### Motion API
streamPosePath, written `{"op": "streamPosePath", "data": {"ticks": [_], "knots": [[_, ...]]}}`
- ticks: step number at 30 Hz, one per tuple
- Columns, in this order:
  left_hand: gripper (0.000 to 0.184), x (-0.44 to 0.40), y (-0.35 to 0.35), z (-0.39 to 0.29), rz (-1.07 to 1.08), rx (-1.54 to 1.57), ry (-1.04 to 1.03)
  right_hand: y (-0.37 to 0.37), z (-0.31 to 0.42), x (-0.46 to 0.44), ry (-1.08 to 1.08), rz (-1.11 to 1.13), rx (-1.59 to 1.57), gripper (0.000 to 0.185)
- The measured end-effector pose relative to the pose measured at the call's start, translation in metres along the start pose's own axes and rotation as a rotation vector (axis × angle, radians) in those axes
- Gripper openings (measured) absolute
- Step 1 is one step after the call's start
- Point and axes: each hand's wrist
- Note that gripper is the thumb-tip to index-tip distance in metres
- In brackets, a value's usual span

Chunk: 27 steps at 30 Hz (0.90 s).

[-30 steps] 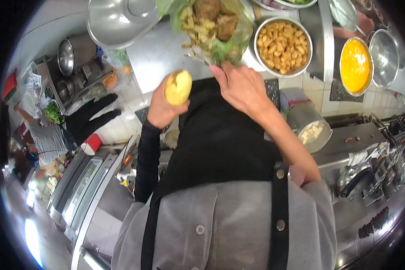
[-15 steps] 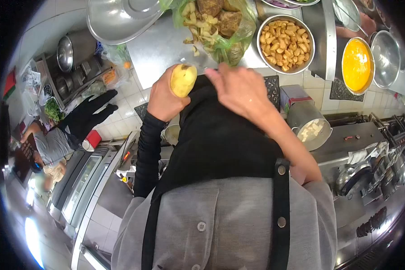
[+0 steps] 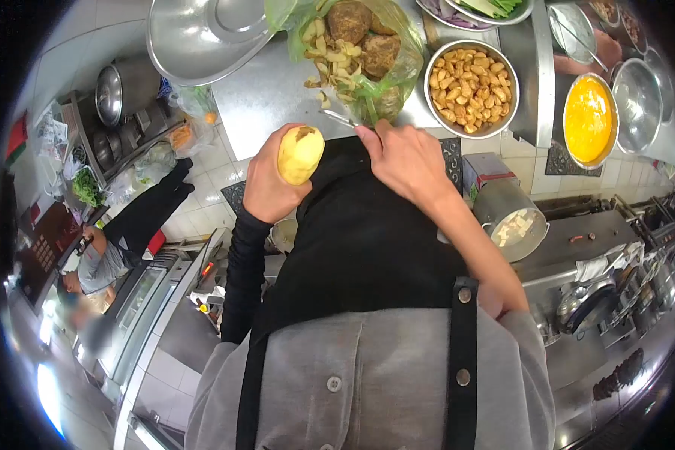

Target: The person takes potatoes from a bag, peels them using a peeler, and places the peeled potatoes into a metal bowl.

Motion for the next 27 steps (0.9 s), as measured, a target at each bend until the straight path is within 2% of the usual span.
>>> {"op": "streamPosePath", "data": {"ticks": [2,5,6,7,8,9,11,12,14,17,19,23,27], "knots": [[0.073,0.010,0.003,-0.002,-0.016,-0.058,-0.004,0.014,0.013,0.005,0.014,0.003,-0.093,0.053],[0.071,-0.011,-0.001,0.002,-0.036,-0.120,-0.035,0.014,0.025,0.005,0.177,0.018,-0.143,0.052],[0.072,-0.011,0.001,-0.003,-0.029,-0.123,-0.030,-0.001,0.015,-0.002,0.137,-0.027,-0.124,0.053],[0.072,-0.007,0.002,-0.006,-0.017,-0.125,-0.022,-0.004,0.004,-0.011,0.001,0.034,0.010,0.054],[0.070,-0.003,-0.001,-0.005,-0.060,0.012,-0.023,0.001,-0.004,-0.006,-0.037,0.044,-0.024,0.056],[0.070,-0.009,-0.002,-0.001,-0.091,-0.028,-0.066,0.011,-0.004,-0.013,-0.070,0.037,-0.057,0.057],[0.071,-0.003,-0.004,0.003,-0.117,-0.102,-0.109,0.021,0.005,-0.017,-0.101,0.126,-0.417,0.058],[0.080,-0.003,-0.004,0.005,-0.061,-0.141,-0.085,0.022,0.013,-0.008,-0.139,0.184,-0.604,0.059],[0.085,-0.009,-0.007,0.001,-0.039,-0.149,-0.102,0.001,0.015,-0.015,-0.110,0.233,-0.884,0.057],[0.097,-0.005,-0.006,-0.012,0.014,-0.082,-0.077,-0.012,0.020,-0.019,-0.166,0.306,-1.039,0.053],[0.099,-0.006,-0.002,-0.009,0.037,-0.093,-0.075,-0.011,0.018,-0.021,-0.320,0.434,-1.149,0.053],[0.089,-0.013,-0.008,0.002,-0.007,-0.082,0.016,-0.024,0.022,-0.023,-0.078,0.309,-1.081,0.051],[0.081,-0.015,-0.007,0.010,0.033,-0.136,0.125,-0.001,0.015,-0.020,0.050,0.133,-0.527,0.049]]}}
Point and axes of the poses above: each hand's wrist, its own x-axis away from the middle knuckle, its own y-axis out of the back of the hand, z = x × y, and after that the axes turned 1 degree about -x, right-handed
